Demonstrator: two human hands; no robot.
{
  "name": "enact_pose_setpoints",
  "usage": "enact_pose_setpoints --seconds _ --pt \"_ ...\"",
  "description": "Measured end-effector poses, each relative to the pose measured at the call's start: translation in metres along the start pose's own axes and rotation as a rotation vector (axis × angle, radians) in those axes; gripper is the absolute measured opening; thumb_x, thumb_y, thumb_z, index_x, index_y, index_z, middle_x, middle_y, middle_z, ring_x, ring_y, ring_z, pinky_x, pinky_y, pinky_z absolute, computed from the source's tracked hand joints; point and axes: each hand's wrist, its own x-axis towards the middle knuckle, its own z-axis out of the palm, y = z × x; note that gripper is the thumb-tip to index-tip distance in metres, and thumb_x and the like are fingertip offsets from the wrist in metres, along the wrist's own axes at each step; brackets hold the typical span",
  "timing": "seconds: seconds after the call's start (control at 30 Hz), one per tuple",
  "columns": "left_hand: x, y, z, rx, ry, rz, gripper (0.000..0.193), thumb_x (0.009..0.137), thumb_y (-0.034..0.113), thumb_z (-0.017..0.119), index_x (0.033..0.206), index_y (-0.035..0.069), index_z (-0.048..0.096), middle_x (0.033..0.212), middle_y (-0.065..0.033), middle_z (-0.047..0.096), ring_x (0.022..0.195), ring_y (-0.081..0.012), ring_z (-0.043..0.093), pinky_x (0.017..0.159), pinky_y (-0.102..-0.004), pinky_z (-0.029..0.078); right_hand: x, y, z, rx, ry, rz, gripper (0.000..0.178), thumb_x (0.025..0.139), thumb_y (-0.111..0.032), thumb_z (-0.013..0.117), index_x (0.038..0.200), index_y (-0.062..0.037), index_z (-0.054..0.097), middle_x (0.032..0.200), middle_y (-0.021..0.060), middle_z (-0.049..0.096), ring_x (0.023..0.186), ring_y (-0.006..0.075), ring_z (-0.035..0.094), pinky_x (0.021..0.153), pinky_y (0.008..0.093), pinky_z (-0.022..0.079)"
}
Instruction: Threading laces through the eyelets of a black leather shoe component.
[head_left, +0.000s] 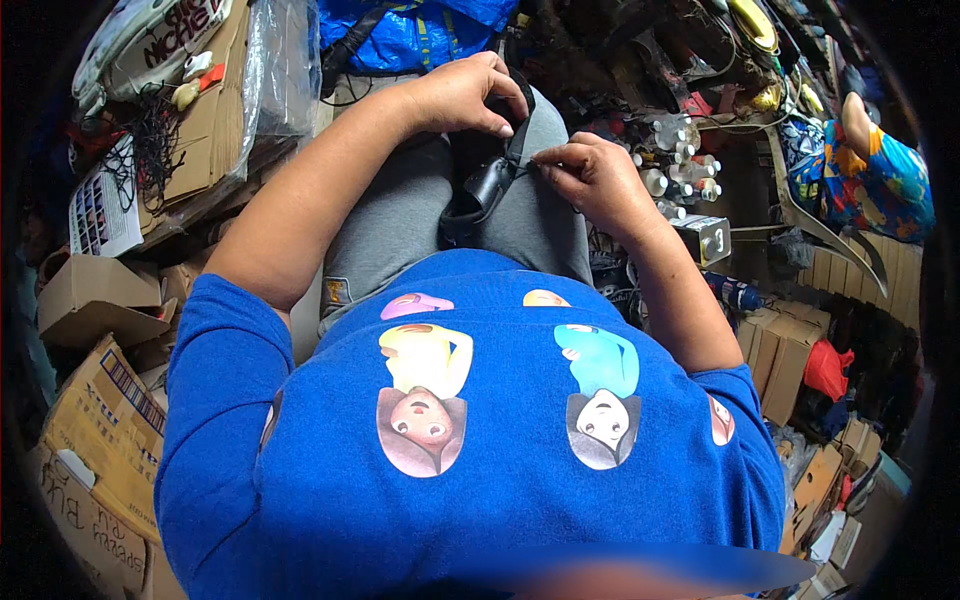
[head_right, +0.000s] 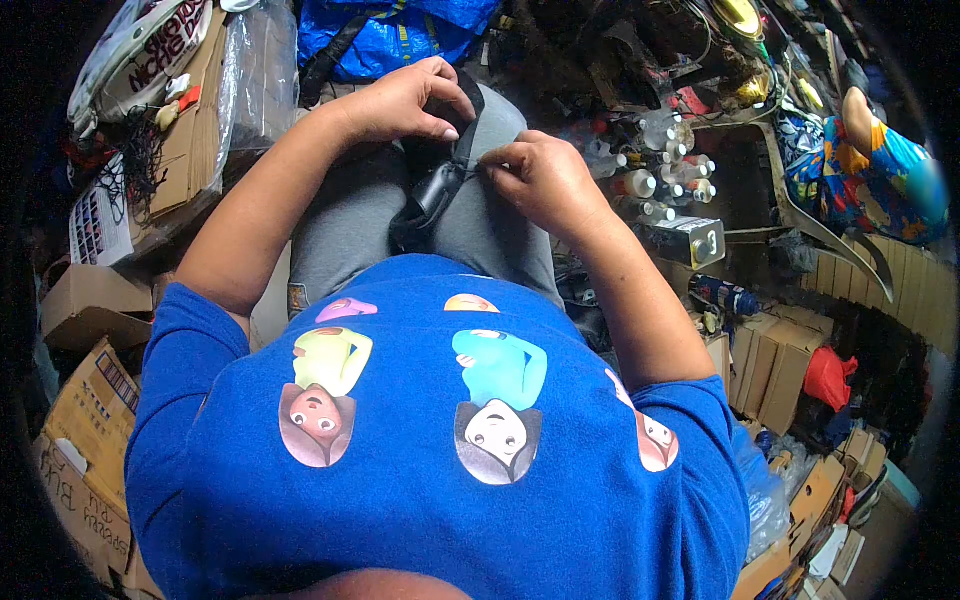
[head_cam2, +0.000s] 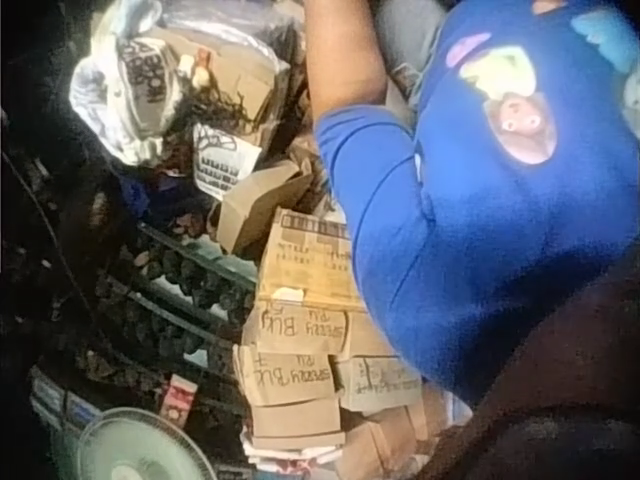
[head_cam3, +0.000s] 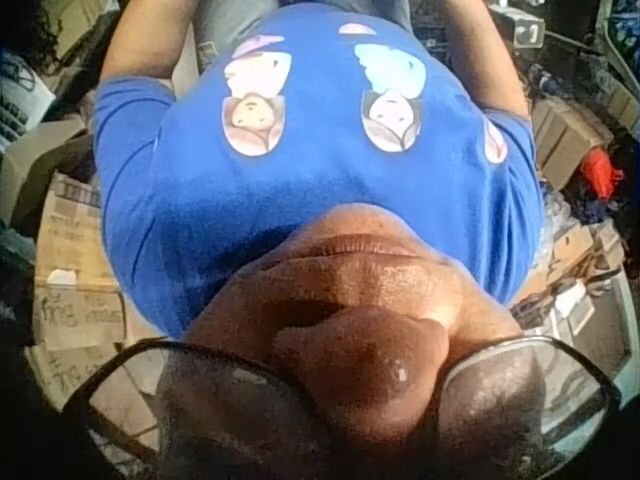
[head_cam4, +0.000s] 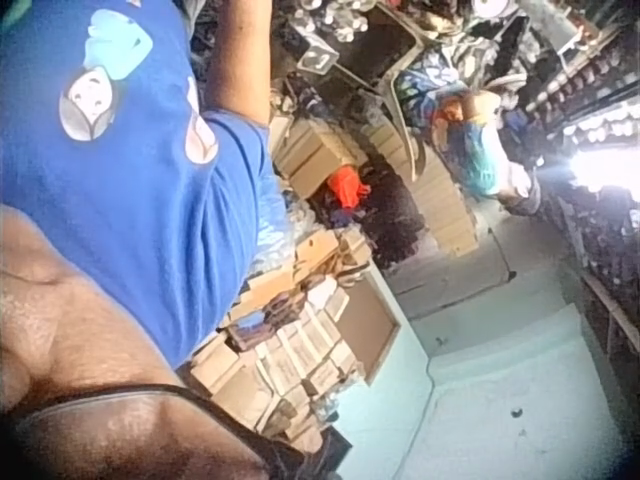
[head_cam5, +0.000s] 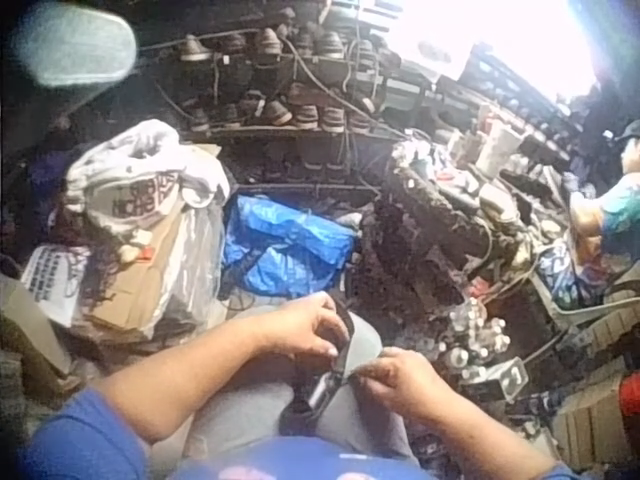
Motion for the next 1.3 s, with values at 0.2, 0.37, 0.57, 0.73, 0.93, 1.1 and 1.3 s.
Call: enact_pose_setpoints --seconds 0.2,0.37,0.57,0.73,0.93,1.1,1.3 --pt "-0.001 -0.001 0.000 0.024 0.003 -0.001 0.032 0.069 0.014 0.077 0.100 0.013 0.070 0.109 -0.0088 0.046 0.105 -0.0238 0.049 0.096 -0.0316 0.040 0.003 -0.015 -0.002 -0.082 0.013 0.049 0.020 0.077 -0.016 0.064 0.094 -0.0104 0.071 0.081 0.0154 0.062 0.079 0.0316 0.063 0.074 0.0388 0.051" --pt "-0.002 -0.004 0.001 -0.004 -0.006 0.005 0.034 0.071 0.016 0.076 0.103 0.014 0.069 0.111 -0.0100 0.046 0.108 -0.0251 0.049 0.097 -0.0324 0.040 -0.001 -0.010 0.012 -0.096 0.066 0.010 0.020 0.076 -0.014 0.064 0.095 -0.0111 0.071 0.082 0.0148 0.063 0.078 0.0312 0.063 0.073 0.0387 0.051" --pt "-0.006 -0.009 -0.001 0.058 -0.012 0.083 0.038 0.070 0.016 0.076 0.107 0.014 0.067 0.113 -0.0091 0.047 0.103 -0.0229 0.053 0.095 -0.0296 0.041 0.000 -0.006 0.006 0.008 0.035 0.050 0.023 0.074 -0.009 0.066 0.096 -0.0135 0.071 0.081 0.0136 0.063 0.076 0.0305 0.064 0.071 0.0380 0.051" --pt "-0.005 -0.008 -0.005 -0.122 -0.110 0.017 0.037 0.074 0.015 0.074 0.110 0.010 0.066 0.103 -0.0072 0.056 0.099 -0.0194 0.056 0.092 -0.0298 0.043 -0.004 -0.001 0.014 0.021 0.055 0.030 0.024 0.074 -0.008 0.067 0.097 -0.0136 0.071 0.080 0.0131 0.063 0.075 0.0301 0.063 0.068 0.0370 0.050" --pt "-0.002 -0.009 -0.007 -0.309 -0.190 -0.025 0.036 0.079 0.010 0.069 0.113 0.003 0.063 0.104 -0.0081 0.066 0.096 -0.0161 0.061 0.089 -0.0297 0.047 0.000 0.005 0.018 0.037 0.102 0.033 0.024 0.073 -0.008 0.067 0.096 -0.0153 0.072 0.076 0.0123 0.061 0.074 0.0293 0.063 0.068 0.0369 0.050" --pt "-0.002 -0.011 -0.009 -0.439 -0.240 -0.041 0.038 0.078 0.005 0.067 0.115 0.003 0.062 0.109 -0.0092 0.065 0.099 -0.0150 0.060 0.093 -0.0293 0.045 0.012 0.003 0.001 -0.027 0.037 -0.092 0.029 0.069 -0.003 0.067 0.094 -0.0162 0.072 0.077 0.0117 0.061 0.074 0.0290 0.063 0.068 0.0355 0.051" --pt "-0.001 -0.012 -0.002 -0.491 -0.190 -0.012 0.041 0.076 0.004 0.068 0.117 0.003 0.062 0.112 -0.0085 0.064 0.103 -0.0149 0.058 0.096 -0.0290 0.043 0.011 0.010 0.009 0.093 0.039 -0.081 0.032 0.069 0.000 0.065 0.095 -0.0161 0.072 0.077 0.0122 0.061 0.072 0.0279 0.063 0.067 0.0357 0.052"
